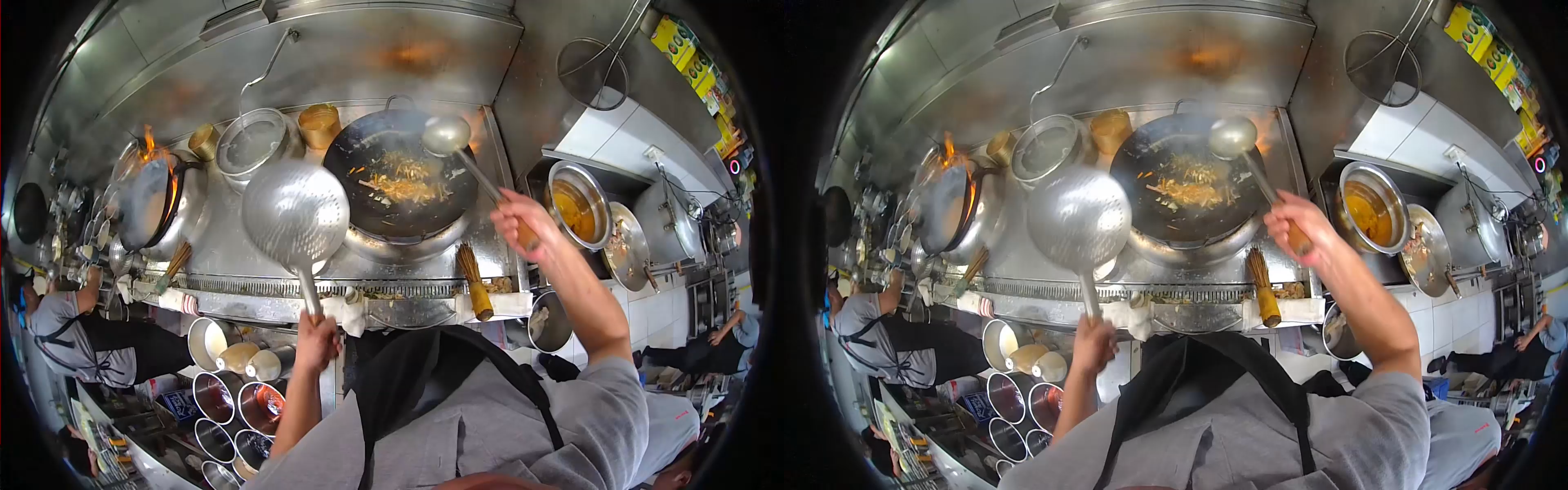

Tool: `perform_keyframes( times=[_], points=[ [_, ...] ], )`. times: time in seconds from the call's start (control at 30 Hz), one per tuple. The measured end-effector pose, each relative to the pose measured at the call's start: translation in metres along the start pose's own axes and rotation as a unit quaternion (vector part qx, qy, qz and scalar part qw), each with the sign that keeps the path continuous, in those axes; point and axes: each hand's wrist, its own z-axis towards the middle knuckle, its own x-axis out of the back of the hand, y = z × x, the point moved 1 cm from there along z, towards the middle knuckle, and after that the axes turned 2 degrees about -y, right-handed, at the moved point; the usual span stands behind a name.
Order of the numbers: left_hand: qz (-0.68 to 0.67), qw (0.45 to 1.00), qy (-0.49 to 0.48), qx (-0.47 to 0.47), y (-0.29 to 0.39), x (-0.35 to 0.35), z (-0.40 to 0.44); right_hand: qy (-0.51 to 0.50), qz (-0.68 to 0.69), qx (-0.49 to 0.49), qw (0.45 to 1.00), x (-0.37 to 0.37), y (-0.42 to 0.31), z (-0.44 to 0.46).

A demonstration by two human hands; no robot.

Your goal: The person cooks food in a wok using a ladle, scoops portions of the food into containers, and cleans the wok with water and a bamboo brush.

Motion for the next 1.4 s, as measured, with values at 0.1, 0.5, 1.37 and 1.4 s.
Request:
perform_keyframes(
  times=[0.1, 0.5, 1.37, 1.4],
  points=[
    [0.065, 0.995, 0.037, -0.059, 0.029, -0.046, 0.062, 0.017, -0.012, -0.009, 1.000, 0.012, 0.021, -0.045],
    [0.098, 0.985, -0.138, 0.032, 0.055, -0.153, 0.119, -0.009, -0.586, 0.140, 0.798, 0.097, 0.107, 0.042],
    [0.154, 0.963, 0.212, -0.064, -0.127, 0.094, 0.062, -0.115, 0.168, -0.185, 0.961, -0.376, 0.235, 0.450],
    [0.240, 0.929, 0.255, -0.121, -0.127, 0.099, 0.061, -0.148, 0.250, -0.175, 0.941, -0.383, 0.221, 0.440]
  ],
)
